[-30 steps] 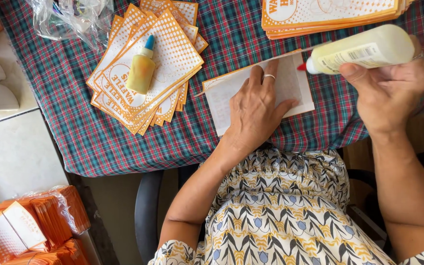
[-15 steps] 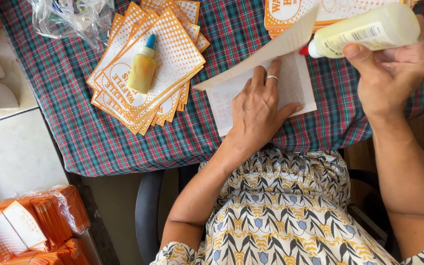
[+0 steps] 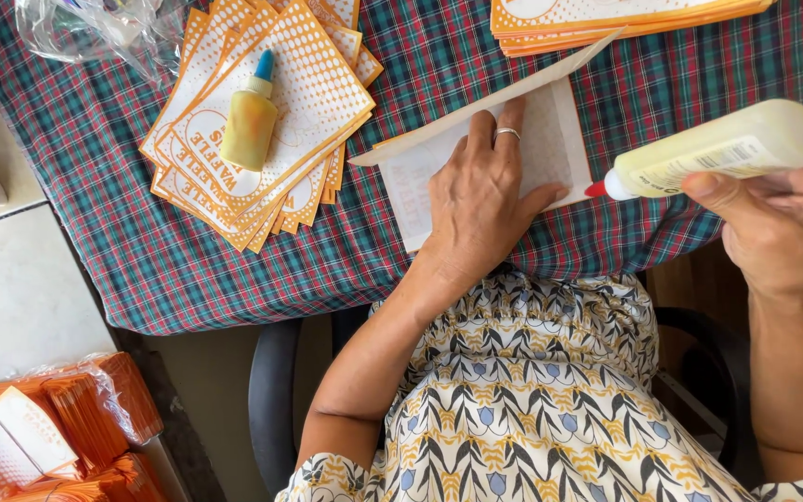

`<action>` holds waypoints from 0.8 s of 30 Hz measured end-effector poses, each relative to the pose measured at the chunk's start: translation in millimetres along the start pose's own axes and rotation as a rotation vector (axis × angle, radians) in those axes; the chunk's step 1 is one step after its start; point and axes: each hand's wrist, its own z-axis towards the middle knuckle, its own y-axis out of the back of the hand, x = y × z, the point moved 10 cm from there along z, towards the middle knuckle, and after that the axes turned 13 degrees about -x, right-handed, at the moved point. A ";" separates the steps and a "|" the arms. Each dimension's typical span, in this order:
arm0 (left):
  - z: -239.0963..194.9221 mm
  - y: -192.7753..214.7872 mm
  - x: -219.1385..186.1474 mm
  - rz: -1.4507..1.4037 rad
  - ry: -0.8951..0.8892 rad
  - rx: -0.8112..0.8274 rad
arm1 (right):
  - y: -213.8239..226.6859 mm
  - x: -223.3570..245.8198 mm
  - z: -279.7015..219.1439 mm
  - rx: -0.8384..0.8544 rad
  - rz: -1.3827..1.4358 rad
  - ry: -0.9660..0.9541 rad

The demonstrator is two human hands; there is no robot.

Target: Folding and applying glue to paper cards to assemble them into sleeves.

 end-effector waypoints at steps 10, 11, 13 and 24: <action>3.7 12.1 15.4 -0.519 -0.096 0.237 | -9.3 -22.4 -31.3 -0.138 0.028 0.154; 4.6 15.0 15.2 -0.642 -0.132 0.272 | -16.3 -21.5 -39.2 -0.140 0.092 0.249; 12.6 26.7 13.3 -0.681 -0.103 0.327 | -54.6 10.5 -34.8 -0.094 0.096 0.159; 15.1 17.2 33.5 -0.851 0.313 0.609 | -163.4 59.0 -47.6 0.148 0.125 0.118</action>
